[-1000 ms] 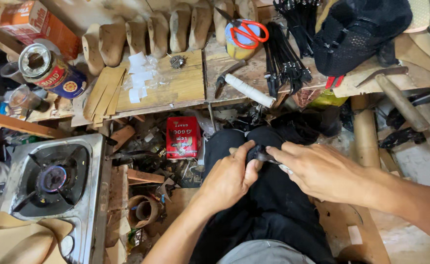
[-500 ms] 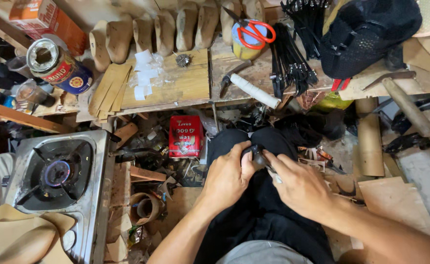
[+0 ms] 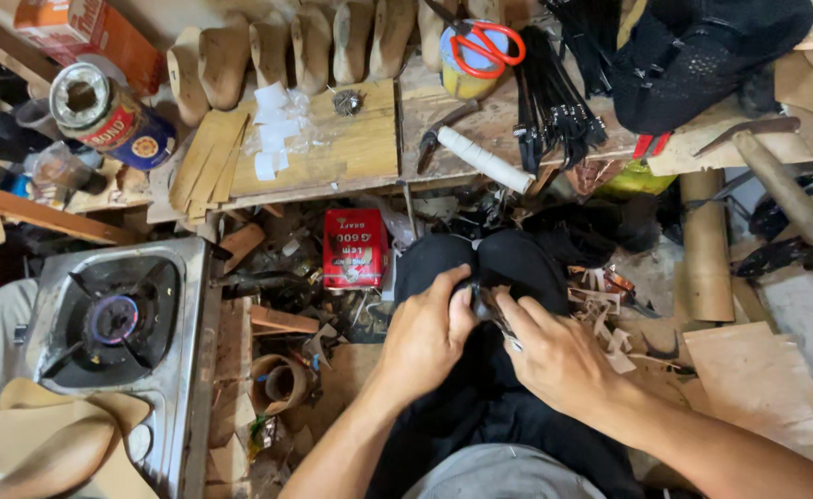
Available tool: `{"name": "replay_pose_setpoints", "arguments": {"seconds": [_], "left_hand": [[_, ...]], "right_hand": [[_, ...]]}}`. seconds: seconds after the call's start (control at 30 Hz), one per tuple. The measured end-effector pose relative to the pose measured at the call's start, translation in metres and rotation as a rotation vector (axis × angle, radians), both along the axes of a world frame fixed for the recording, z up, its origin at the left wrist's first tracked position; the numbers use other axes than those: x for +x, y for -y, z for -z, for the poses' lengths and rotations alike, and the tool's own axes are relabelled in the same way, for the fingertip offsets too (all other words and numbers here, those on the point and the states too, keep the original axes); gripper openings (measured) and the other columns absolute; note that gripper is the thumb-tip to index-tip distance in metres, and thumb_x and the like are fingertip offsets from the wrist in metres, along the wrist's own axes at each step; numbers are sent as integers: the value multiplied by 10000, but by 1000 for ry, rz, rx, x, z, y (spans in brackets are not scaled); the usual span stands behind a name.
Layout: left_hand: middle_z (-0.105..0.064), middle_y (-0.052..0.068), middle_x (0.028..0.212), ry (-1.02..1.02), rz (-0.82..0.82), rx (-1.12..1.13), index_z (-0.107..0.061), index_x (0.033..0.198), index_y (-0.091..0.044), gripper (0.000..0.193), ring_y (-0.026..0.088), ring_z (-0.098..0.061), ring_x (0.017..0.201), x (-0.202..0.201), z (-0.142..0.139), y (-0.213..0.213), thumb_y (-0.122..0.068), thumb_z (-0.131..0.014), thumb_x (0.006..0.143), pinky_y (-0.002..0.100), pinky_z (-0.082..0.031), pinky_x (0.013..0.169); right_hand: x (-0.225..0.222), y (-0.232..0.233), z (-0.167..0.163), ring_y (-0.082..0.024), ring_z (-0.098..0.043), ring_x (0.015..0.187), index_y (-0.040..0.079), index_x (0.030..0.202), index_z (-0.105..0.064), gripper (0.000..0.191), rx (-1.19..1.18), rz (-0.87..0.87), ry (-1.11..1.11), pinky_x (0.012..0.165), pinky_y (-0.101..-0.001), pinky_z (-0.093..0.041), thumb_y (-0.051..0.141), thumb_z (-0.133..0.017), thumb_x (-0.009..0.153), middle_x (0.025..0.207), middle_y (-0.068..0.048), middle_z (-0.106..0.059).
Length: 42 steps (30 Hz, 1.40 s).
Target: The person uses a curved knife to trim excess material from the sole of a black shoe placed on their lap. They repeatedly scrape and cut along the edges, then attach a black strap to the shoe.
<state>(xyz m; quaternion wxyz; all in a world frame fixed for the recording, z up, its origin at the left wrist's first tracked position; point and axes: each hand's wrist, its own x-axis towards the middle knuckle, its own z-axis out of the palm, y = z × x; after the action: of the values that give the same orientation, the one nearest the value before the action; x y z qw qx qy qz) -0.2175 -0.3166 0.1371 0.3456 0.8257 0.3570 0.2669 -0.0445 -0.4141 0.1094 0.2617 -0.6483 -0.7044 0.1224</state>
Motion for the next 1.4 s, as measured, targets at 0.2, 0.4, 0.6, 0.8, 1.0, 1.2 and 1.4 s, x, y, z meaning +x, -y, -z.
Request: {"name": "replay_pose_setpoints", "arguments": {"seconds": [0.2,0.4,0.6,0.8,1.0,1.2,1.4], "left_hand": [[-706,284,1102,81,64,77,-564,1301,29,352,473,-684,905,-1,7,8,-187,-519,1026,515,-553,772],[-739,251,908,-43,-44,-282,-600,1327,-62,369,424,-729,841,-9,2,5,-242,-501,1022,487,-560,765],[-719,267,1119,26,3,29,-581,1290,6,333,473,-693,939,-11,11,16,-184,-531,1022,514,-563,819],[-700,268,1189,-8,38,5,-557,1319,9,375,478,-689,933,-10,16,26,-170,-536,989,520,-562,801],[-701,268,1222,237,85,56,-561,1326,13,302,481,-684,1100,-20,6,19,-156,-518,1078,495,-574,898],[-714,269,1156,87,49,11,-589,1306,-1,314,472,-694,996,-24,9,21,-151,-531,1036,505,-572,829],[-691,266,1227,31,45,87,-549,1299,20,343,473,-696,941,-24,24,31,-113,-544,983,507,-583,789]], "right_hand": [[17,7,-17,-389,-678,655,-14,1303,-573,453,-226,-70,-8,567,-490,-541,129,-648,880,918,-170,-648],[-19,7,20,-385,-696,651,-77,1263,-536,485,111,38,1,557,-458,-567,71,-630,811,995,-214,-657],[-19,20,2,-383,-697,695,31,1309,-559,456,-160,64,-186,596,-478,-552,136,-638,871,895,-164,-671],[0,28,-19,-390,-674,730,29,1286,-545,439,-312,-47,-113,646,-508,-527,143,-631,871,933,-163,-651],[-25,22,22,-403,-704,708,-15,1310,-547,523,-30,64,-51,589,-491,-562,107,-672,817,975,-187,-683],[-39,24,36,-403,-702,750,-15,1276,-561,465,94,91,-159,612,-475,-565,74,-663,831,961,-189,-677],[-23,33,2,-378,-708,780,66,1168,-612,250,-207,5,-311,660,-467,-548,154,-651,938,908,-142,-705]]}}
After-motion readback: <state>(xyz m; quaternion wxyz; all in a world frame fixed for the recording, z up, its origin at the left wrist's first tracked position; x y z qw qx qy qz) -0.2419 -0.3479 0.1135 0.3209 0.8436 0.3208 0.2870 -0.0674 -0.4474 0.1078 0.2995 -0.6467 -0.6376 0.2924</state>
